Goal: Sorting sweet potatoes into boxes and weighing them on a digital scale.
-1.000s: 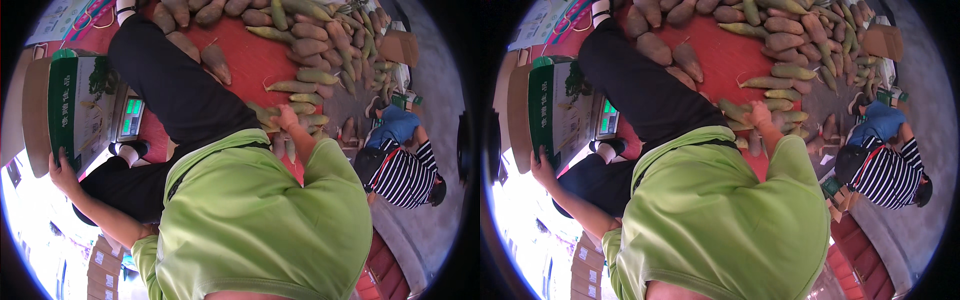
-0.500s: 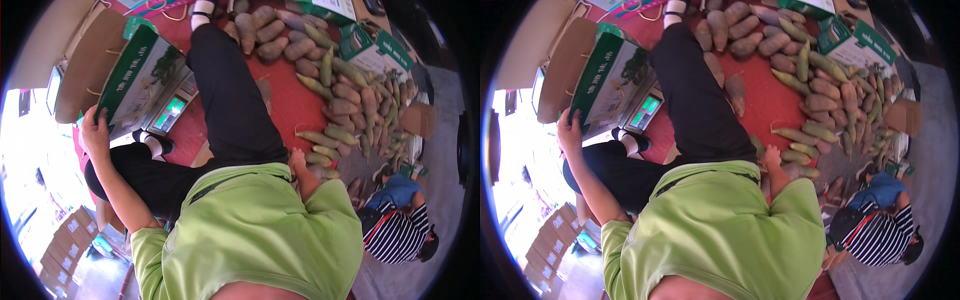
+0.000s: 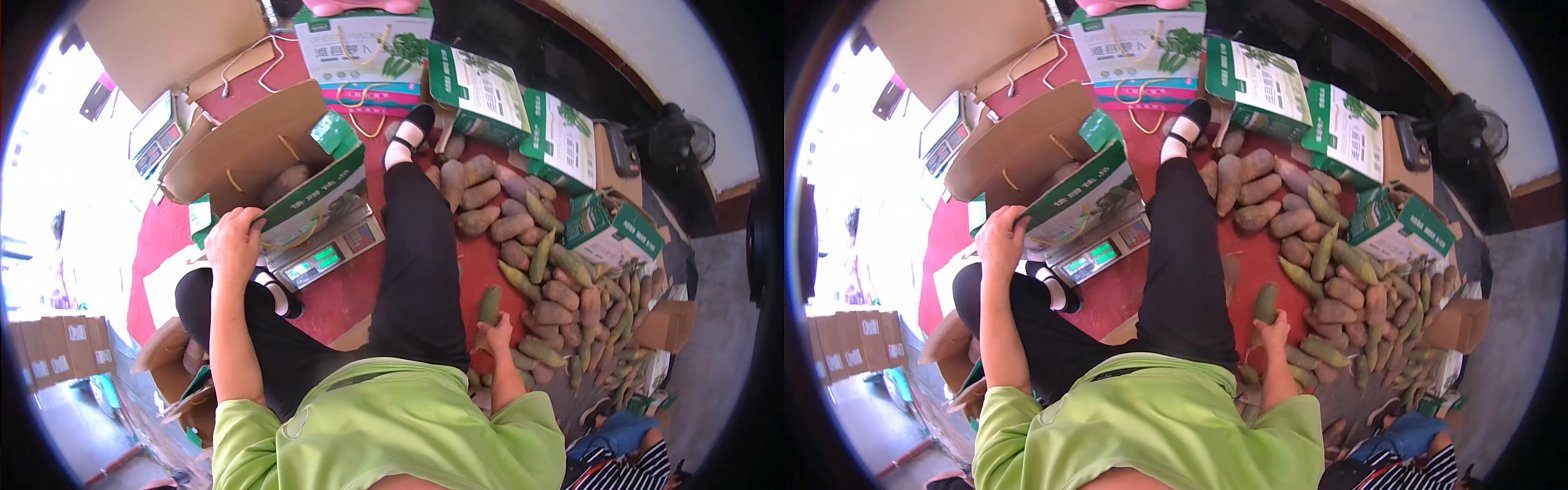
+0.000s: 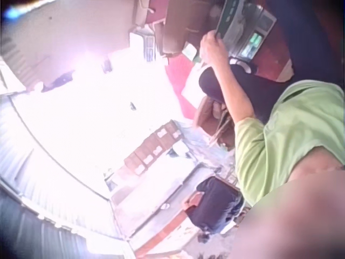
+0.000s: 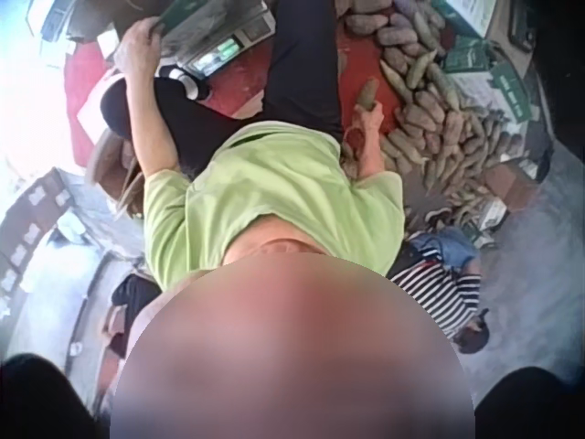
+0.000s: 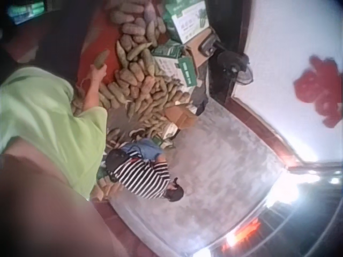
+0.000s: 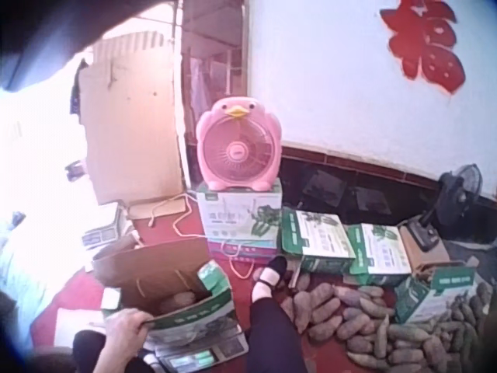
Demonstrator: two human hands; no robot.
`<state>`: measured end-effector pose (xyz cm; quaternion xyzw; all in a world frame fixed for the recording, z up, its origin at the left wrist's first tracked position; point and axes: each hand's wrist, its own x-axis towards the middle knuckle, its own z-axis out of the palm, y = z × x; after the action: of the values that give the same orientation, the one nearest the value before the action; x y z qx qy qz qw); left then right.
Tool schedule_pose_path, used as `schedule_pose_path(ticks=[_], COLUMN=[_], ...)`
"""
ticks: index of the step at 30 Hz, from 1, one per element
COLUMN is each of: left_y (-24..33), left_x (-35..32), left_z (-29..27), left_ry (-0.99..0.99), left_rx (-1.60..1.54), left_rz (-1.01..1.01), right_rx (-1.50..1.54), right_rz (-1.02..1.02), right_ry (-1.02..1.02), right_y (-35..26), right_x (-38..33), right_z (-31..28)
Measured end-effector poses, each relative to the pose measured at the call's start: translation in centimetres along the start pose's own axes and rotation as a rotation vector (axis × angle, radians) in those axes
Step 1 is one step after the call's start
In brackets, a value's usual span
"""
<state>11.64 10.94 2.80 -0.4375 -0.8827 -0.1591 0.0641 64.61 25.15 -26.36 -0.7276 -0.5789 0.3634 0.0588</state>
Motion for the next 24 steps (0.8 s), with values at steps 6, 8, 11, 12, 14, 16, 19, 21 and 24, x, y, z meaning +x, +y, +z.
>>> schedule_pose_path(ticks=[6,8,11,12,14,16,19,21,24], left_y=[-0.6,-0.4,-0.6,-0.7,-0.8,-0.8,-0.9,-1.0,-0.9], left_x=[-0.1,0.1,0.0,0.0,0.0,0.0,0.1,0.0,0.0], left_z=[0.0,0.2,0.1,0.2,0.2,0.2,0.1,0.1,0.1], left_ry=[0.025,0.028,0.029,0.031,0.028,0.028,0.006,0.009,-0.004], left_rx=[0.010,0.019,0.019,0.017,0.012,0.005,0.017,0.009,0.004], left_rz=[0.008,0.041,0.050,0.052,0.046,0.049,0.048,0.063,0.060], right_rx=[0.250,0.223,0.130,0.110,0.006,0.027,-0.033,-0.087,-0.273], right_rz=[-0.514,-0.713,-1.012,-1.073,-1.272,-1.434,-1.648,-1.753,-1.830], right_ry=[0.003,0.086,0.218,0.188,0.229,0.211,0.132,0.114,0.106], right_y=[-17.2,-23.3,-34.7,-38.3,-44.0,-48.7,-53.8,-55.7,-56.9], right_x=[4.7,5.2,1.0,-0.7,-3.4,-6.1,-9.6,-11.2,-13.1], right_z=[-5.8,-7.4,-9.3,-9.8,-10.0,-8.7,-5.0,-1.5,3.2])
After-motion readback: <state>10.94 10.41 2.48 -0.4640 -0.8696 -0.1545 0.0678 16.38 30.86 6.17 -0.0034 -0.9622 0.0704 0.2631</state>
